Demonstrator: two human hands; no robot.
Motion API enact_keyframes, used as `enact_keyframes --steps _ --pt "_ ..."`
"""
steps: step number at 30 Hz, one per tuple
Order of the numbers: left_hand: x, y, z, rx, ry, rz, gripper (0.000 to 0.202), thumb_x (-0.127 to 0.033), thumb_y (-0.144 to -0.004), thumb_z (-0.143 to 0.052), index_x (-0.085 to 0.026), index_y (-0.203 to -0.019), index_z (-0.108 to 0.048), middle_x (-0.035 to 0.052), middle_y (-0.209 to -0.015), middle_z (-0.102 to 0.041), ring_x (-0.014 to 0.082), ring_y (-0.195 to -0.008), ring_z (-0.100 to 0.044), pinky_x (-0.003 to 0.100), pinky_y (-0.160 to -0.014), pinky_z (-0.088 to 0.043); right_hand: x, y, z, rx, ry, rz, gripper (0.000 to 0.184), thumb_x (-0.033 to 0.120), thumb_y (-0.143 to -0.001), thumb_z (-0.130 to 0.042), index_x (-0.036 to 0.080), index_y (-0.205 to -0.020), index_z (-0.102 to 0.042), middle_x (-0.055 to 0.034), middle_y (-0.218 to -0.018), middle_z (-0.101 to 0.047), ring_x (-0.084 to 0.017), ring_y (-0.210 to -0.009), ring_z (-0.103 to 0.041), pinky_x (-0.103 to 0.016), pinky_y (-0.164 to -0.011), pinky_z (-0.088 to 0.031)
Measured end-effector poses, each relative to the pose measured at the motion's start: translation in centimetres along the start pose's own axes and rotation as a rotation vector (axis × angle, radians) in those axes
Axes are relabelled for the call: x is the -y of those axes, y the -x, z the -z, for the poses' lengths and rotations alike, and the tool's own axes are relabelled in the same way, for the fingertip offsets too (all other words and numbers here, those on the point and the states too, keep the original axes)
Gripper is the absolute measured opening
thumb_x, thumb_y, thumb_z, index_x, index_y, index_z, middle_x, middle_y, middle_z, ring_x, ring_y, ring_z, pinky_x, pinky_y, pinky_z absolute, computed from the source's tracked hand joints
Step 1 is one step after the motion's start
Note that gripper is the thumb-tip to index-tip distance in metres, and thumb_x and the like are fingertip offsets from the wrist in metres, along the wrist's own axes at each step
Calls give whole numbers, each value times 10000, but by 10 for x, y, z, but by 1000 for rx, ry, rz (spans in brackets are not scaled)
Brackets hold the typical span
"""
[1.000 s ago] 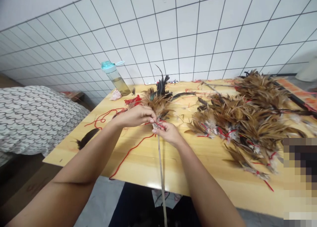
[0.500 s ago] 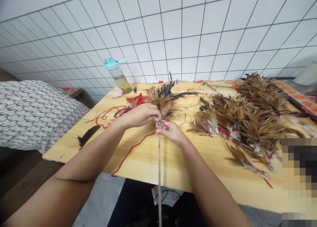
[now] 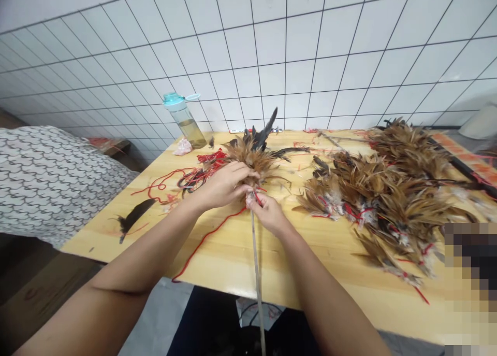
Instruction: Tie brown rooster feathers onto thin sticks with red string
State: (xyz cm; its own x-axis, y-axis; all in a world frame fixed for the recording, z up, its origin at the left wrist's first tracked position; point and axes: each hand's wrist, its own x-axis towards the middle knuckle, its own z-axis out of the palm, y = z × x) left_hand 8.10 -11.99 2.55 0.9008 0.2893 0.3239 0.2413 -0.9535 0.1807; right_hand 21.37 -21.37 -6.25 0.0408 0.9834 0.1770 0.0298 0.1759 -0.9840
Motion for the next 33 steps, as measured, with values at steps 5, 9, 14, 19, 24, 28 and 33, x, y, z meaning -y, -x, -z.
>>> enact_keyframes --steps 5,9,14,19,24,28,33 --pt "-14 10 1 -223 -60 86 402 -248 -845 -561 -209 -1245 -539 110 -1273 -529 242 -1176 -456 399 -1010 -379 -10 -1 -2 -111 75 -5 352 530 -825 -497 205 -690 -489 17 -658 -427 -138 -650 -392 -260 -614 -334" --pt "-21 29 -4 -520 50 335 183 -291 -875 -521 -184 -996 -606 102 -1063 -600 216 -1028 -523 385 -928 -419 -13 -1 -7 -199 81 -6 333 512 -836 -484 211 -694 -474 15 -646 -425 -142 -641 -398 -264 -611 -349" --pt "-16 43 -34 -198 855 648 321 -464 -824 -584 -148 -771 -571 2 -676 -534 102 -611 -467 239 -591 -379 -16 4 -12 -310 184 8 276 464 -852 -494 212 -754 -550 -8 -644 -511 -171 -677 -480 -272 -607 -382" --pt "-20 33 -57 -185 1504 756 436 -498 -646 -771 -118 -738 -578 -32 -604 -488 43 -521 -405 183 -499 -272 -11 10 -15 -281 345 83 209 358 -876 -462 211 -755 -549 -27 -683 -588 -168 -660 -531 -275 -619 -413" --pt "-25 29 -64 -253 1742 796 401 -403 -592 -835 -101 -682 -587 -35 -568 -500 18 -485 -394 166 -477 -246 -1 17 -16 -254 598 166 183 293 -877 -429 200 -773 -547 -52 -701 -634 -166 -632 -565 -279 -619 -420" --pt "-28 31 -65 -295 1816 814 411 -370 -542 -865 -91 -660 -587 -38 -547 -509 10 -466 -388 165 -465 -231 -1 20 -18 -259 640 203 209 312 -878 -429 183 -830 -585 -78 -742 -668 -187 -664 -600 -302 -643 -444" --pt "-30 33 -62 -377 1848 819 408 -344 -504 -885 -89 -674 -615 -10 -603 -586 45 -535 -497 182 -533 -337 3 18 -19 -138 203 71 270 436 -875 -502 196 -833 -617 -58 -764 -658 -187 -720 -608 -327 -729 -484"
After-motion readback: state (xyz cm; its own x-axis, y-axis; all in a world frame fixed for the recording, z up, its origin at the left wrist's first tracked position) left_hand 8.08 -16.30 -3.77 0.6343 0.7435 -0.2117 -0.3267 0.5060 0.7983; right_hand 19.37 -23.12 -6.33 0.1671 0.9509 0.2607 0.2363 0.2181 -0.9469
